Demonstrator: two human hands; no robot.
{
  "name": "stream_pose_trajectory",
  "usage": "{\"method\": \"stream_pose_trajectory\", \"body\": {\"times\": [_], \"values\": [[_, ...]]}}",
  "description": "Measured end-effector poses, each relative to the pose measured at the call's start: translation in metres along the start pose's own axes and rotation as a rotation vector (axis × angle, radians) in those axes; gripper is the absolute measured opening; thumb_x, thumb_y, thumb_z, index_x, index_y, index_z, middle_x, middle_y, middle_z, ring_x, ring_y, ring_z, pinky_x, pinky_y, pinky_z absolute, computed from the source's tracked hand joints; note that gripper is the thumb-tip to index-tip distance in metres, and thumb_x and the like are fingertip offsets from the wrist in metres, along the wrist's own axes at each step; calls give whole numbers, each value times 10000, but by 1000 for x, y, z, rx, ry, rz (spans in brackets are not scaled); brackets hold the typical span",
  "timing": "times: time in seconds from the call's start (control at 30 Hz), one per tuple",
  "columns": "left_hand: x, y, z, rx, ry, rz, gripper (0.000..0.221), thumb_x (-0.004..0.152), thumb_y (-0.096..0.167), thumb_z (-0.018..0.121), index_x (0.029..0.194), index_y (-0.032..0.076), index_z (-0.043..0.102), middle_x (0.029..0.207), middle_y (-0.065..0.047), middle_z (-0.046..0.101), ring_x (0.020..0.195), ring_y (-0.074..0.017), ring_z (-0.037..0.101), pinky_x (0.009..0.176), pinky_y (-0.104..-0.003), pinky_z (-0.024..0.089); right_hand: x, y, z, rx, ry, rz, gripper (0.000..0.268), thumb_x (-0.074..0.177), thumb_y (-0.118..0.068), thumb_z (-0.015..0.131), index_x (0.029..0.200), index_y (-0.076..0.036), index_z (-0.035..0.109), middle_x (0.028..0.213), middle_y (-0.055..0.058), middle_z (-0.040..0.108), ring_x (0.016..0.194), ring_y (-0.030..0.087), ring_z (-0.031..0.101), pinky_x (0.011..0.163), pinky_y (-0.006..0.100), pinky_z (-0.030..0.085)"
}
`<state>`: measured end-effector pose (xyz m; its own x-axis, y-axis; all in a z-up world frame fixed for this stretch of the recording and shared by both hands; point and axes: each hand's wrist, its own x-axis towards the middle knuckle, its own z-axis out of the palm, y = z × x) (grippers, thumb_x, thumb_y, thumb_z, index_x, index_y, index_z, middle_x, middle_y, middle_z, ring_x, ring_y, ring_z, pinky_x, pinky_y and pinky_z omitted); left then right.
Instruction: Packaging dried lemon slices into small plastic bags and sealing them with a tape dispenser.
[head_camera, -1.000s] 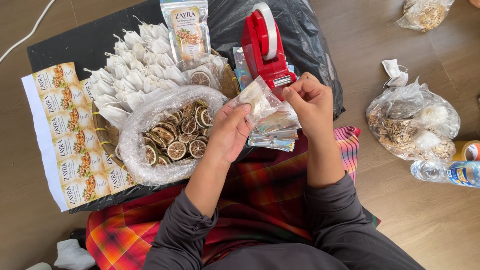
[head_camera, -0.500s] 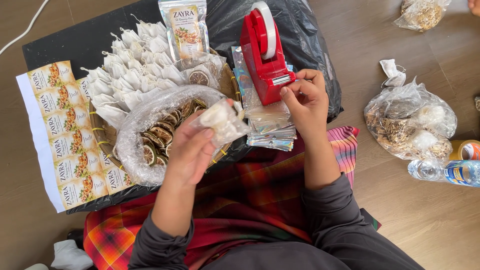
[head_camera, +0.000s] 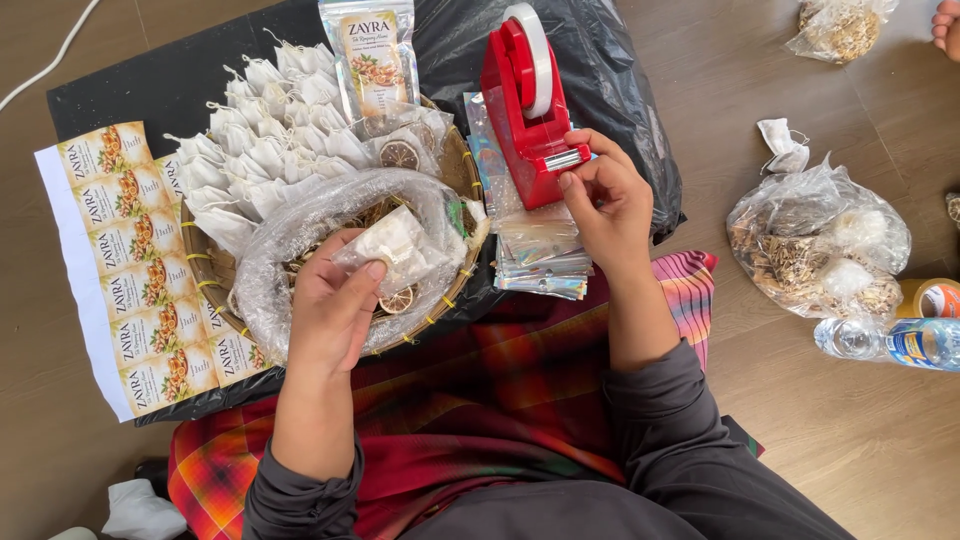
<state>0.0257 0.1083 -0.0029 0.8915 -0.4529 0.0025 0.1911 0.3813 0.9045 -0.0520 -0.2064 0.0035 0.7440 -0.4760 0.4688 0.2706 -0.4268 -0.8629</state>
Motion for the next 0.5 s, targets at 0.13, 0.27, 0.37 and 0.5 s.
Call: {"method": "stream_pose_trajectory", "body": {"times": [0.13, 0.27, 0.37, 0.5], "values": [[0, 0, -3, -1, 20, 7, 345, 872, 67, 704, 1151, -104, 596, 963, -195, 676, 922, -263, 719, 835, -422, 627, 2, -1, -1, 5, -8, -13, 143, 985, 52, 662, 844, 28, 671, 1276, 190, 660, 581, 133, 518, 559, 247, 447], [-3, 1, -5, 9, 24, -6, 348, 864, 70, 705, 1149, -101, 603, 954, -202, 678, 906, -262, 722, 828, -422, 632, 1, 2, -2, 5, -26, -30, 144, 983, 57, 658, 841, 35, 654, 1271, 198, 657, 569, 140, 516, 552, 254, 444], [-4, 4, -5, 13, 30, -8, 353, 860, 68, 710, 1150, -105, 607, 945, -216, 676, 887, -280, 724, 817, -437, 634, 1, 1, -4, 2, -44, -45, 149, 981, 60, 653, 834, 38, 641, 1273, 195, 651, 566, 133, 501, 545, 257, 435], [-8, 5, -10, 24, 54, -11, 350, 862, 66, 709, 1151, -100, 603, 968, -212, 676, 927, -276, 718, 829, -438, 627, 2, -2, -5, 3, -56, -54, 152, 973, 70, 647, 824, 40, 634, 1261, 205, 645, 565, 129, 490, 543, 259, 429]]}}
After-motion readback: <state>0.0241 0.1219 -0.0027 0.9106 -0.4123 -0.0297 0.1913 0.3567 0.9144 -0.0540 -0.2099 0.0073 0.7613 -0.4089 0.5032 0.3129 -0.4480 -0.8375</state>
